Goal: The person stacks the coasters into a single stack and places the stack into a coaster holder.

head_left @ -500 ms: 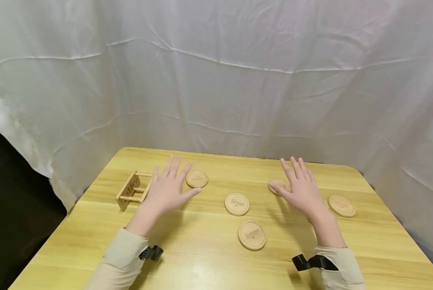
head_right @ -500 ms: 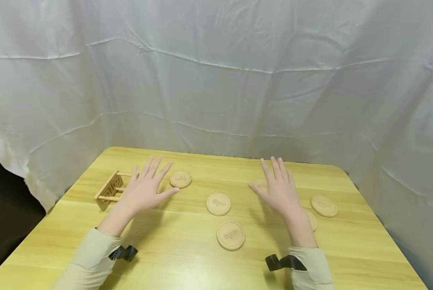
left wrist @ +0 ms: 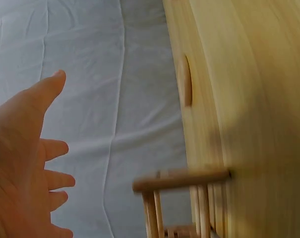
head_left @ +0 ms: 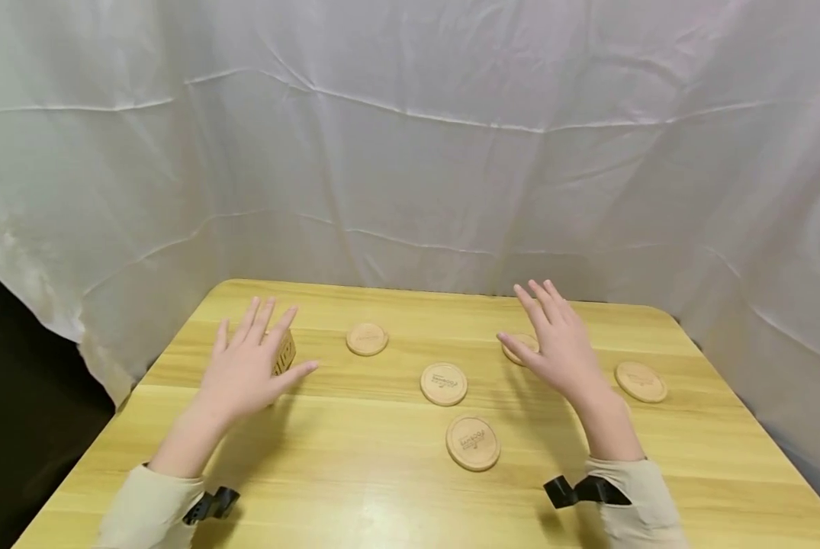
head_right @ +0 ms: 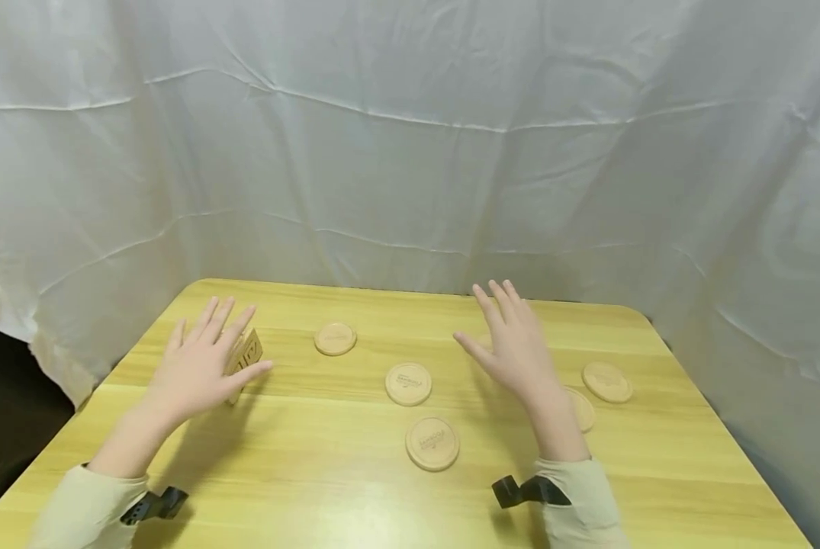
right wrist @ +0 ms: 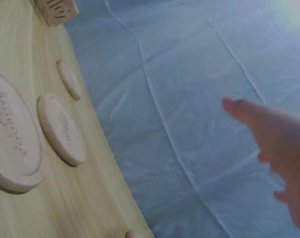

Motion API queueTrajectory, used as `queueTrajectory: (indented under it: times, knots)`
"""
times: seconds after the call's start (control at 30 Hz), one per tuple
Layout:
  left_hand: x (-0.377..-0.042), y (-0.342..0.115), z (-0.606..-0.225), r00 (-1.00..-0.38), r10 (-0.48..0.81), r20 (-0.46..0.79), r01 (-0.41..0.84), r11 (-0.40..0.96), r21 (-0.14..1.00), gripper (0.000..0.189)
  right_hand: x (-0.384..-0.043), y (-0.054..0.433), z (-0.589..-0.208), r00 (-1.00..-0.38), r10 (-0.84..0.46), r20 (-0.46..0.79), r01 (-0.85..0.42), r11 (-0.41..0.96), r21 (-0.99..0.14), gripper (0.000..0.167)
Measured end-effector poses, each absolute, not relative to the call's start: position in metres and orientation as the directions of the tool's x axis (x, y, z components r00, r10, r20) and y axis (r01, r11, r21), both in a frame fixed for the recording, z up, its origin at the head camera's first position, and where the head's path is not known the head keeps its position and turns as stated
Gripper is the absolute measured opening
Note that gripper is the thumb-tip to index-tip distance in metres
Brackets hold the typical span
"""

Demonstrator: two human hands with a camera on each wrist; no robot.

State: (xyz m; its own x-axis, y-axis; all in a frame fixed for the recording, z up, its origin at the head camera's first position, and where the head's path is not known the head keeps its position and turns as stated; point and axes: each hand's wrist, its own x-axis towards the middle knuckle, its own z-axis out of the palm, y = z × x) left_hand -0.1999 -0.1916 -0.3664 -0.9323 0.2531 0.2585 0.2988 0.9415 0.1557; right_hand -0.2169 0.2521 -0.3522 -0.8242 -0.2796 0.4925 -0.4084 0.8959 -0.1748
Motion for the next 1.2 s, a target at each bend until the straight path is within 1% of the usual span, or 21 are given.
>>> queueTrajectory:
  times: [0.1, 0.17, 0.2, 0.3, 0.43, 0.53, 0.77, 1.07, 1.2]
  knots:
    - [-0.196, -0.206, -0.366, -0.933, 0.249, 0.261, 0.294, 0.944, 0.149, 0.094, -0.218, 0.247, -0.354, -0.72, -0.32, 0.616, -0.503, 0.852, -0.145, 0.07]
    - [-0.194, -0.215, -0.367, -0.932, 0.25, 0.261, 0.294, 0.945, 0.144, 0.095, -0.218, 0.245, -0.356, -0.652, -0.343, 0.677, -0.555, 0.823, -0.118, 0.065]
    - [-0.194, -0.219, -0.367, -0.934, 0.248, 0.257, 0.292, 0.945, 0.149, 0.095, -0.217, 0.245, -0.356, -0.627, -0.353, 0.694, -0.573, 0.813, -0.104, 0.063]
    - [-0.193, -0.231, -0.369, -0.937, 0.254, 0.24, 0.297, 0.941, 0.163, 0.097, -0.213, 0.243, -0.358, -0.572, -0.384, 0.724, -0.614, 0.787, -0.068, 0.064]
    - [-0.194, -0.245, -0.374, -0.943, 0.26, 0.21, 0.301, 0.933, 0.195, 0.101, -0.206, 0.242, -0.362, -0.538, -0.432, 0.724, -0.652, 0.757, -0.033, 0.067]
    - [-0.197, -0.256, -0.379, -0.95, 0.257, 0.178, 0.293, 0.93, 0.222, 0.102, -0.2, 0.243, -0.366, -0.543, -0.465, 0.699, -0.673, 0.739, -0.031, 0.067]
    - [-0.202, -0.273, -0.387, -0.96, 0.268, 0.085, 0.281, 0.924, 0.26, 0.101, -0.181, 0.245, -0.377, -0.598, -0.535, 0.597, -0.695, 0.717, -0.054, 0.06]
    - [-0.203, -0.278, -0.387, -0.965, 0.263, 0.004, 0.253, 0.922, 0.292, 0.101, -0.159, 0.245, -0.388, -0.64, -0.596, 0.486, -0.704, 0.708, -0.057, 0.064]
    - [-0.203, -0.279, -0.387, -0.966, 0.257, -0.016, 0.241, 0.924, 0.298, 0.103, -0.155, 0.245, -0.392, -0.643, -0.616, 0.456, -0.709, 0.703, -0.049, 0.067]
